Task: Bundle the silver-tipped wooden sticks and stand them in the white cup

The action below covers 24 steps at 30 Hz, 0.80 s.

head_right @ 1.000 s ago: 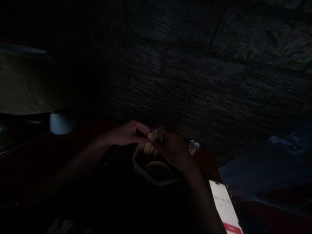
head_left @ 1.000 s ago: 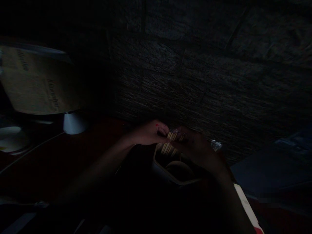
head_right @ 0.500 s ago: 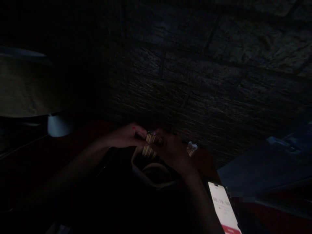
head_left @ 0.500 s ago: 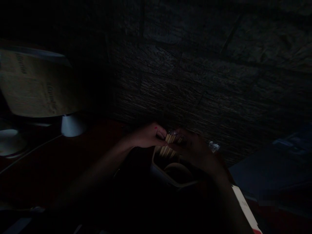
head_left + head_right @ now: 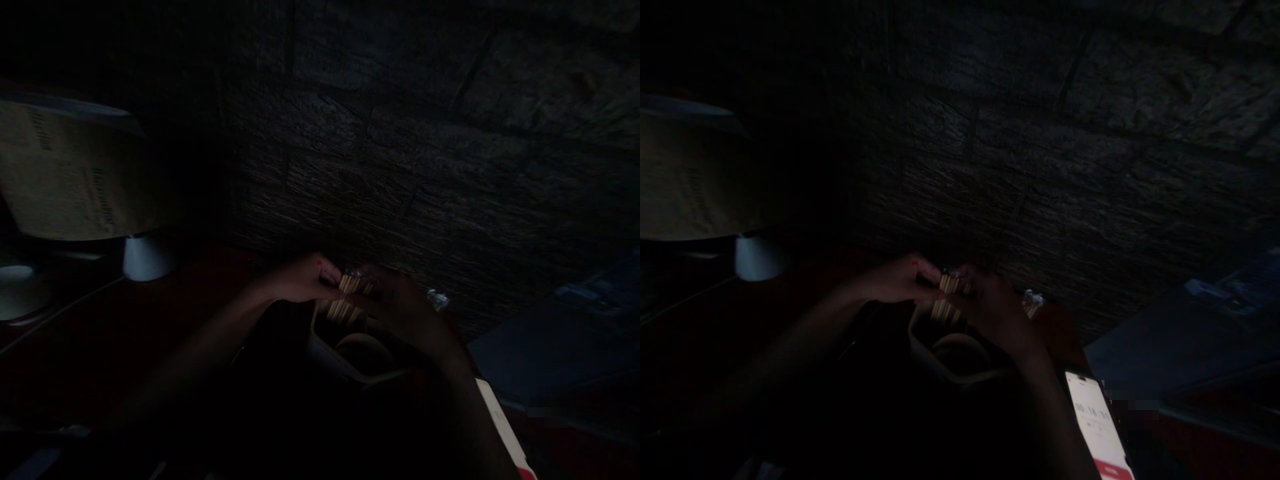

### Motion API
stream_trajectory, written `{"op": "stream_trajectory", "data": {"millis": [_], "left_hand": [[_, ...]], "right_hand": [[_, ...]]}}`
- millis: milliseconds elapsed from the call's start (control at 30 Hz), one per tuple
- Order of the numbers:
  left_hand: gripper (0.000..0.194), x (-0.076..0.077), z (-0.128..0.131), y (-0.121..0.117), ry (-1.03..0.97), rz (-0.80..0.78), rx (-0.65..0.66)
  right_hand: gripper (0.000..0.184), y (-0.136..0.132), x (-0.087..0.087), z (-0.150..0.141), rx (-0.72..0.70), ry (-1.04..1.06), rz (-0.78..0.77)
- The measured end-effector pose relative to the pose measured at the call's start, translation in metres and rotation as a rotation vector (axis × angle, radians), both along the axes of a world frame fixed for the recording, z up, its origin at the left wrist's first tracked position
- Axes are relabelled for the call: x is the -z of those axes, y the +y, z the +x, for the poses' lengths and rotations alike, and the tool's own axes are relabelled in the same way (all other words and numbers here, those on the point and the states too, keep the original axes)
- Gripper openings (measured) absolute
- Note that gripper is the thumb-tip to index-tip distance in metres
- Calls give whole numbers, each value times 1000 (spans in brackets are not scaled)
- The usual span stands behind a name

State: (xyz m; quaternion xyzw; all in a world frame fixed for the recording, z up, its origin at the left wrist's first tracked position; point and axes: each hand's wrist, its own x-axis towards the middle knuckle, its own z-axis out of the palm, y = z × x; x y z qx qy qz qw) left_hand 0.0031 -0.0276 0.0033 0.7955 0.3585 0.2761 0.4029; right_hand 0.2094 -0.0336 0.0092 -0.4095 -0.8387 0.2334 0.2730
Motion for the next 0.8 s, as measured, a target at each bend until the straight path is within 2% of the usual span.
{"op": "stream_trajectory", "data": {"millis": [133, 267, 433, 800], "left_hand": [[22, 2, -1, 2, 26, -151, 0], [21, 6, 0, 3, 38, -110, 23], [25, 9, 0, 6, 72, -154, 15], [30, 23, 2, 15, 182, -13, 66]], "right_hand": [[24, 0, -2, -1, 37, -47, 18], [22, 1, -2, 0, 42, -69, 37], [22, 3, 0, 0, 24, -47, 20], [21, 7, 5, 1, -21, 14, -6]]}}
